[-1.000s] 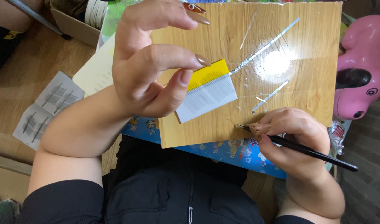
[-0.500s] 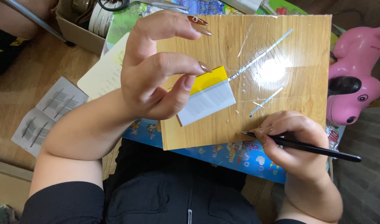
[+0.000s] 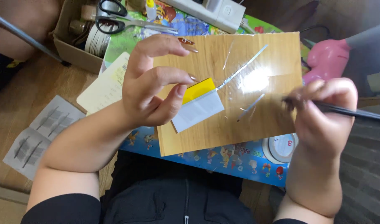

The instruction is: The person is meticulously crafting eyelashes by using tweezers to pick up individual fibers and arrange them onto an adhesive strip on a wooden board.

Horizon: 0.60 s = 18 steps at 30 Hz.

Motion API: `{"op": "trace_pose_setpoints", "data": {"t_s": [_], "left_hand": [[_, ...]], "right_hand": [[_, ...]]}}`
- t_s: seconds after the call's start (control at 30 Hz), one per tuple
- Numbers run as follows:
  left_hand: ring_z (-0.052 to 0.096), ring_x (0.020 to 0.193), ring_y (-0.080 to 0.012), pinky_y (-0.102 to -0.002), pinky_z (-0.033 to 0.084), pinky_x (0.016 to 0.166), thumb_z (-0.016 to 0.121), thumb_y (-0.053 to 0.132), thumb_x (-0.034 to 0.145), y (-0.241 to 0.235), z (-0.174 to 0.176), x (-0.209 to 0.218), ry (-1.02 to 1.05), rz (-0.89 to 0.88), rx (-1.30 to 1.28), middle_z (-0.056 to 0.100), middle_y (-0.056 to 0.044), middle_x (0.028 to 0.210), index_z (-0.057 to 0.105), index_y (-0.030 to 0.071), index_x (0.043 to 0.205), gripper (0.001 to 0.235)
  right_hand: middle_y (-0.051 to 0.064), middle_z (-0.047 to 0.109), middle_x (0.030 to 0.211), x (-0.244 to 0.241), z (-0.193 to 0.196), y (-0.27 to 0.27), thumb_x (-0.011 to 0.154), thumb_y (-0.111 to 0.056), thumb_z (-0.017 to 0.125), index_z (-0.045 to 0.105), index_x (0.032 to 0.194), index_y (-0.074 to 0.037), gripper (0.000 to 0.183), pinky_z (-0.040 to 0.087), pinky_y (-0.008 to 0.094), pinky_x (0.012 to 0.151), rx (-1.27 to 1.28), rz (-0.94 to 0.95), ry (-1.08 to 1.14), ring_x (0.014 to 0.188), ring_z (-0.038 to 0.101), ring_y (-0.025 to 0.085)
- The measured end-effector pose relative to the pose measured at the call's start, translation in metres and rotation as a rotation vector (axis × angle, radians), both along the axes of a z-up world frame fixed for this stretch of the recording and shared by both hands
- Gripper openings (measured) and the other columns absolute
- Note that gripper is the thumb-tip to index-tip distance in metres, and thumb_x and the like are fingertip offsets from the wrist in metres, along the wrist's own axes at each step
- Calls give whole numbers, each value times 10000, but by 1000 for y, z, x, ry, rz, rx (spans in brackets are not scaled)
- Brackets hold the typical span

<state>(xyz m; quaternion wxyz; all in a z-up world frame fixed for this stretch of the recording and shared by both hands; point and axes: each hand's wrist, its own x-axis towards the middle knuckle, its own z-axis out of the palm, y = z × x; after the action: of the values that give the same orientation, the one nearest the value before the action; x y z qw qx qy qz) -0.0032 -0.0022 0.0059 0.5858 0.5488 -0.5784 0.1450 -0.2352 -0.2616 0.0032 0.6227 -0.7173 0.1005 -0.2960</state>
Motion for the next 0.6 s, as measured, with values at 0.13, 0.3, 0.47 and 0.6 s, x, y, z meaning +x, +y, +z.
{"op": "trace_pose_setpoints", "data": {"t_s": [0.13, 0.3, 0.47, 0.6], "left_hand": [[635, 1088, -398, -542, 551, 981, 508, 96, 1020, 0, 2, -2, 22, -21, -8, 498, -209, 1198, 659, 29, 988, 169], [644, 1093, -396, -511, 564, 957, 527, 67, 994, 1, 0, -1, 25, 1, 9, 520, -209, 1203, 641, 45, 997, 116], [621, 1105, -378, -508, 554, 964, 534, 61, 985, 1, -2, -1, 25, 5, 7, 524, -210, 1207, 642, 46, 996, 110], [655, 1093, -402, -515, 550, 971, 524, 67, 995, 1, -2, -2, 28, 1, 1, 519, -213, 1216, 640, 43, 1002, 119]], "right_hand": [[148, 642, 919, 34, 2, -15, 1029, 48, 768, 497, 1052, -77, 299, 553, 230, 660, -96, -145, 102, 801, 707, 196], [78, 653, 923, 51, 5, -11, 1048, 13, 721, 551, 992, -105, 215, 577, 213, 722, -127, -183, 278, 750, 664, 121], [94, 688, 995, 53, 3, -11, 1045, 6, 713, 583, 1018, -89, 163, 591, 203, 699, -176, -201, 313, 794, 700, 136], [74, 679, 1020, 55, 5, -9, 1045, -33, 738, 619, 1054, -62, 122, 610, 195, 715, -195, -171, 348, 869, 728, 138]]}}
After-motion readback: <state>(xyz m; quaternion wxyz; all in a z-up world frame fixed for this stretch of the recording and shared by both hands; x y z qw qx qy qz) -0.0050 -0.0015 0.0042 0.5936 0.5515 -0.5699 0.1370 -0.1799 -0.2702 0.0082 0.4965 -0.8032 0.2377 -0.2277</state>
